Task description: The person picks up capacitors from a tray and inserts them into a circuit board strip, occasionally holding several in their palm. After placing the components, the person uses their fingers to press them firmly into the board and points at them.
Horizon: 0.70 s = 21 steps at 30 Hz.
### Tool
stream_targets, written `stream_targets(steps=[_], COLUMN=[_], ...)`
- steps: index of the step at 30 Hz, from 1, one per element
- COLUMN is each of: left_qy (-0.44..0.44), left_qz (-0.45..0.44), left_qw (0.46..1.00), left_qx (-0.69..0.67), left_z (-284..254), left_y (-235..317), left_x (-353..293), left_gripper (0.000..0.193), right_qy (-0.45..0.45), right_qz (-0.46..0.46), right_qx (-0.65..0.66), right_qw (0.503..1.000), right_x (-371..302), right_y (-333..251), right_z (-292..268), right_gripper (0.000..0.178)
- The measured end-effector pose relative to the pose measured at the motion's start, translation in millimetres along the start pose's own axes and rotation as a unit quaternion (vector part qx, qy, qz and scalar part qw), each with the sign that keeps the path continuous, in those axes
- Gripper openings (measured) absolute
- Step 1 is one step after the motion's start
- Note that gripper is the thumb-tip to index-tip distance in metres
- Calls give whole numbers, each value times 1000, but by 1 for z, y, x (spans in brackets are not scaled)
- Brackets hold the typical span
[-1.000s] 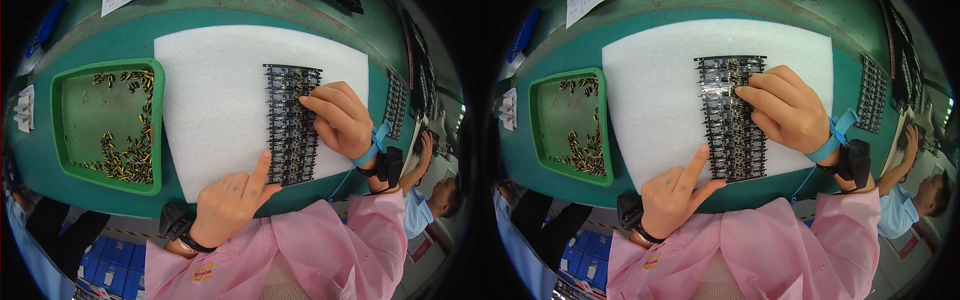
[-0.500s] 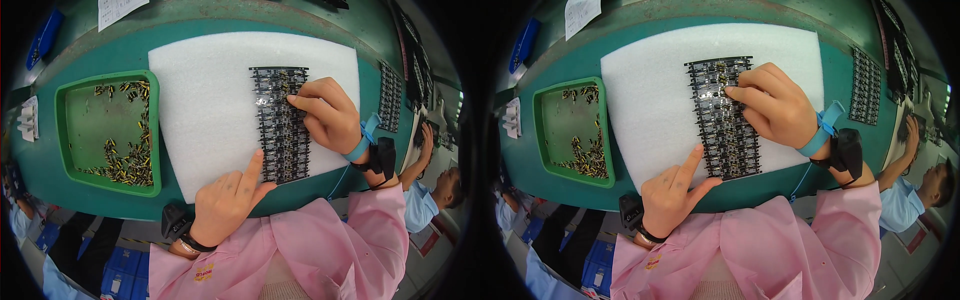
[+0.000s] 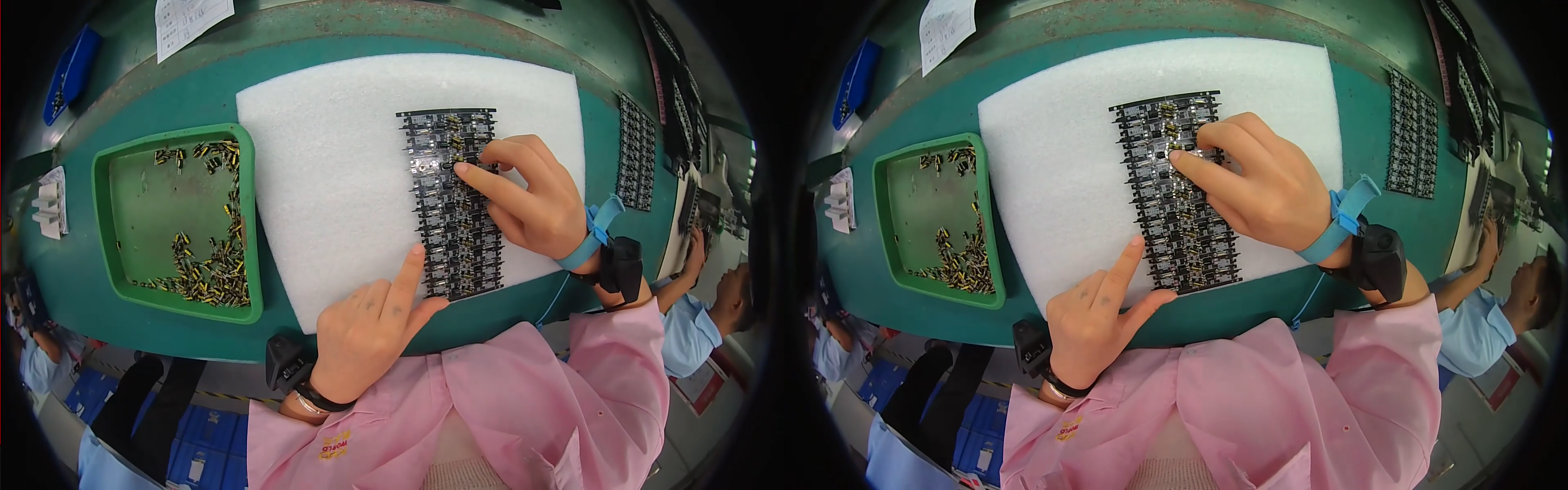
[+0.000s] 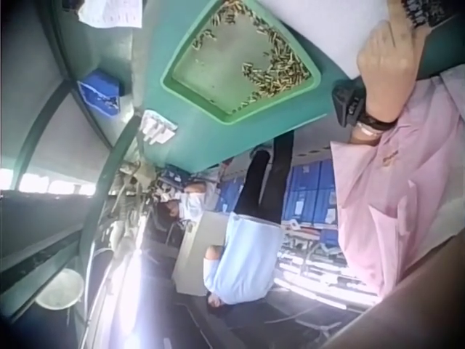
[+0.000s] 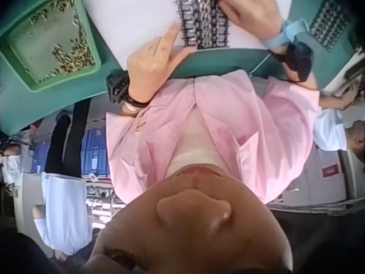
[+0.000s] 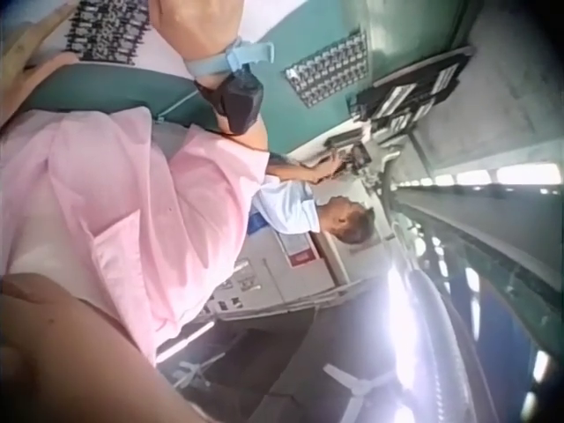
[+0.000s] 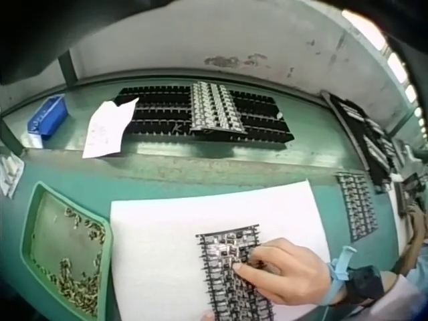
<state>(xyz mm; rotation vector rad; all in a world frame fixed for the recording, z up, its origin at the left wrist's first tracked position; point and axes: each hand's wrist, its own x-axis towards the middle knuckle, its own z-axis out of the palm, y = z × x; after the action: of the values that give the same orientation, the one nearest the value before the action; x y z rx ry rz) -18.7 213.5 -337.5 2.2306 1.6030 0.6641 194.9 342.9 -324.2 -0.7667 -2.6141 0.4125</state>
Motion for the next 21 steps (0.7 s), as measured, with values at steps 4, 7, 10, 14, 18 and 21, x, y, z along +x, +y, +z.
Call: stream_targets(steps=[4,7,10,14,18,21], left_qy=[6,13,21,23,11,37], left_qz=[0,-6,-16,-16,6,-21], left_qw=[1000,1000,999,999,1000,999], left_qx=[-5,-14,-20,-17,-2,-16], left_z=[1,-11,-31,-56,-61,-54], left_y=[-3,12,39,77,100,105], left_x=[2,0,-7,-14,-22,-40], left_gripper=[64,67,67,67,62,63], right_qy=[14,21,36,82,166,169], right_qz=[-5,1,10,49,43,-112], right_qx=[-15,0,35,107,260,437], right_qw=[1000,1000,999,990,950,876], right_x=[0,-2,-11,-26,-40,-50], right_y=[1,-10,-28,-59,-103,-146], right_z=[7,-6,-37,-90,-146,-175], right_gripper=[54,52,49,43,30,29])
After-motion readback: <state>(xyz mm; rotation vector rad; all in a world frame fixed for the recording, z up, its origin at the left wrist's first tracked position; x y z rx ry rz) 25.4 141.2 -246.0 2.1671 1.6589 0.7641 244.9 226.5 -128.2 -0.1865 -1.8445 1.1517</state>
